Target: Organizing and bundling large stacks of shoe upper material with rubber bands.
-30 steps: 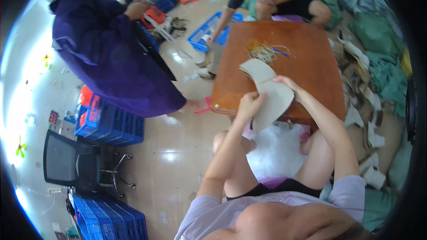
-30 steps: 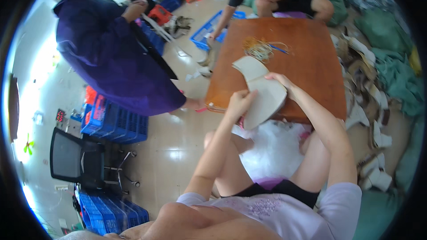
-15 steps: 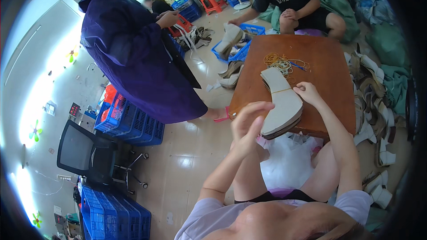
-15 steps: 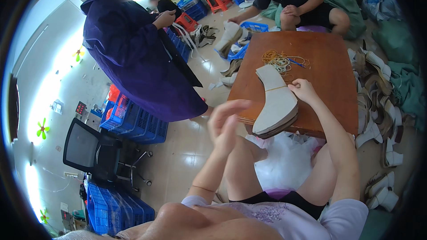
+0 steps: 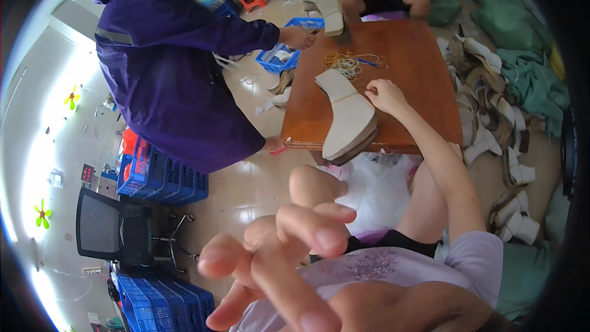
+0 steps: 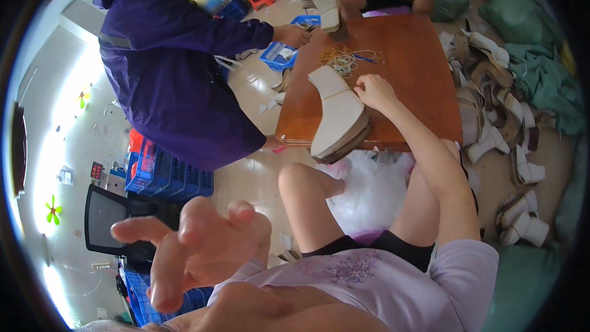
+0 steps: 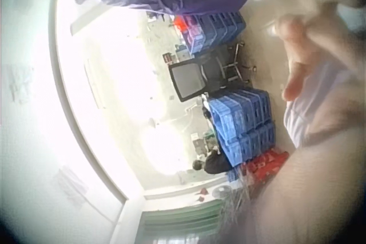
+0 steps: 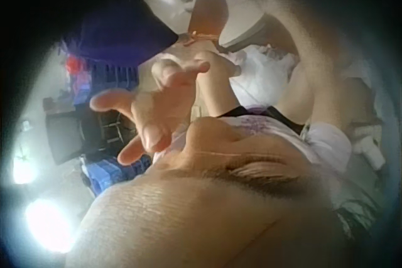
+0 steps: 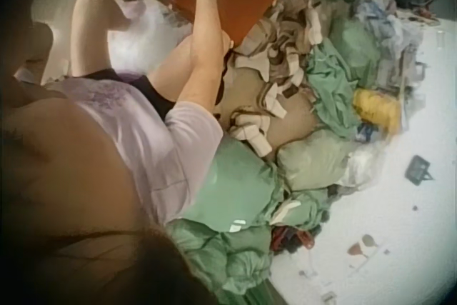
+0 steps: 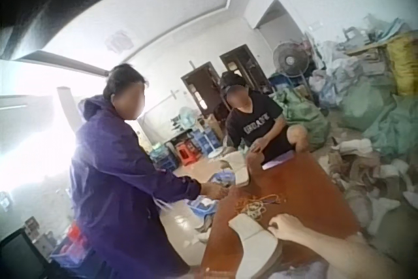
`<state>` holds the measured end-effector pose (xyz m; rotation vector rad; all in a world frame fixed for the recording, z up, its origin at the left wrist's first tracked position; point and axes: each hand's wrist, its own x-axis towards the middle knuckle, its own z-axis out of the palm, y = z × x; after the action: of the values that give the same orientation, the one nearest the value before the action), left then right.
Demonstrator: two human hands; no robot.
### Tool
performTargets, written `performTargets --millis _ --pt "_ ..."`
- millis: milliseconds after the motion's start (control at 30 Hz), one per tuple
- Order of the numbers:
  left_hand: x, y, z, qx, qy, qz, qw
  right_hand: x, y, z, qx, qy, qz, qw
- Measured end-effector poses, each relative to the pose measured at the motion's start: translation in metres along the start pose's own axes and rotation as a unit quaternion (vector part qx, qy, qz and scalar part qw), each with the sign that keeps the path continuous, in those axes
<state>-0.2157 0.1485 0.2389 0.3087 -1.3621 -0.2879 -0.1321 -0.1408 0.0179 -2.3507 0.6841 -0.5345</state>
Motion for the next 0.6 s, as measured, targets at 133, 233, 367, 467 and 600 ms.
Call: performTargets --millis 133,233,367,467,600 --pt "-0.005 0.022 0.018 -0.022 -0.037 -0.078 0.996 0.005 0.007 -0.002 0.001 0.016 0.006 1.0" --pt "-0.007 0.034 0.029 -0.033 -0.07 -0.133 0.988 0.004 0.015 -0.007 -0.021 0.017 0.023 0.999" --pt "-0.008 0.04 0.055 -0.008 -0.045 -0.134 0.99 0.008 0.003 -0.006 -0.003 0.014 0.01 1.0" --pt "0.0 0.05 0.049 -0.009 -0.125 -0.212 0.969 0.007 0.026 -0.01 -0.001 0.02 0.017 1.0" --pt "-0.004 0.038 0.038 -0.03 -0.16 -0.108 0.981 0.005 0.015 -0.011 0.01 0.021 0.007 1.0"
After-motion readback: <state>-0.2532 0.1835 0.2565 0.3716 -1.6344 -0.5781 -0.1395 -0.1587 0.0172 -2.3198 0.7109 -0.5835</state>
